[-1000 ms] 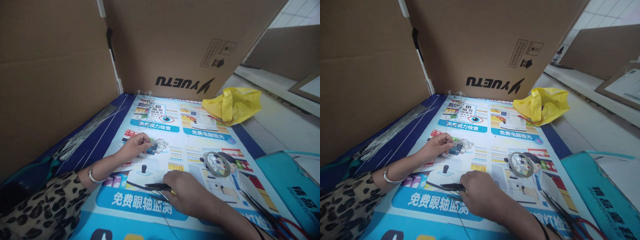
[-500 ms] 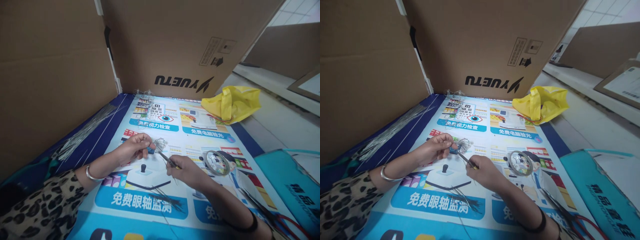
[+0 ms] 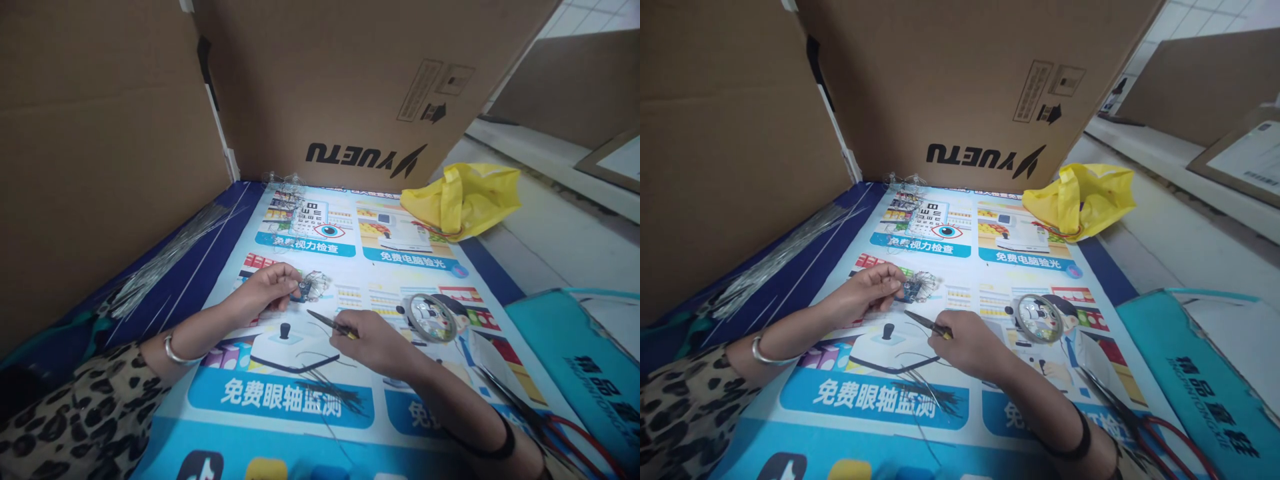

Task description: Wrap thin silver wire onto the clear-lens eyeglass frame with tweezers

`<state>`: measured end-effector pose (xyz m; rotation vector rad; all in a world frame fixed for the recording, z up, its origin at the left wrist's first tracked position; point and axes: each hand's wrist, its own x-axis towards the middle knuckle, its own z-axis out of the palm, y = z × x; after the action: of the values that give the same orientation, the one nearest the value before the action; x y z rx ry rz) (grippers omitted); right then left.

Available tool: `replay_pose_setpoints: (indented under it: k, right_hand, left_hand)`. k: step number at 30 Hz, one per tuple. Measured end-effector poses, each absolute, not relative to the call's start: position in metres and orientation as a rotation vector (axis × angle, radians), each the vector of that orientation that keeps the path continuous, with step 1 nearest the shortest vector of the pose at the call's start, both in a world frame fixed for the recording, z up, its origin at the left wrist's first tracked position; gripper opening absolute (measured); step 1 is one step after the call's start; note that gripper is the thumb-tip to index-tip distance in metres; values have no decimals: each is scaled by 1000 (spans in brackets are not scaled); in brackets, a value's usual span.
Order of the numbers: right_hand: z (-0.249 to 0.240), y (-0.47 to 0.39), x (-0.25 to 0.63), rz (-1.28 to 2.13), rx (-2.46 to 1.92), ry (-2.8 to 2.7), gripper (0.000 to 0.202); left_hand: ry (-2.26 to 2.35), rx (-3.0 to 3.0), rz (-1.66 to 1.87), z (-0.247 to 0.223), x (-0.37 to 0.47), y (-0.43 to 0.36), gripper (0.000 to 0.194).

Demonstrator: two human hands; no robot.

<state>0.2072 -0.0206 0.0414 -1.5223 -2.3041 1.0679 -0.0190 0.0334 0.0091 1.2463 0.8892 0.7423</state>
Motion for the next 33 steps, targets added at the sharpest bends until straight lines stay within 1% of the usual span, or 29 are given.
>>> replay_pose_setpoints:
  k: [7, 24, 33]
  right_hand:
    - [44, -20, 207, 1149, -1522, -2265, 11]
    - [38, -14, 209, 1175, -1534, -2156, 9]
    - [37, -12, 210, 1280, -1527, -2063, 10]
  left_hand:
    - [943, 1344, 741, 14, -16, 33, 30]
    - [1067, 1587, 744, 7, -18, 36, 25]
    - [1200, 1714, 686, 12, -17, 36, 25]
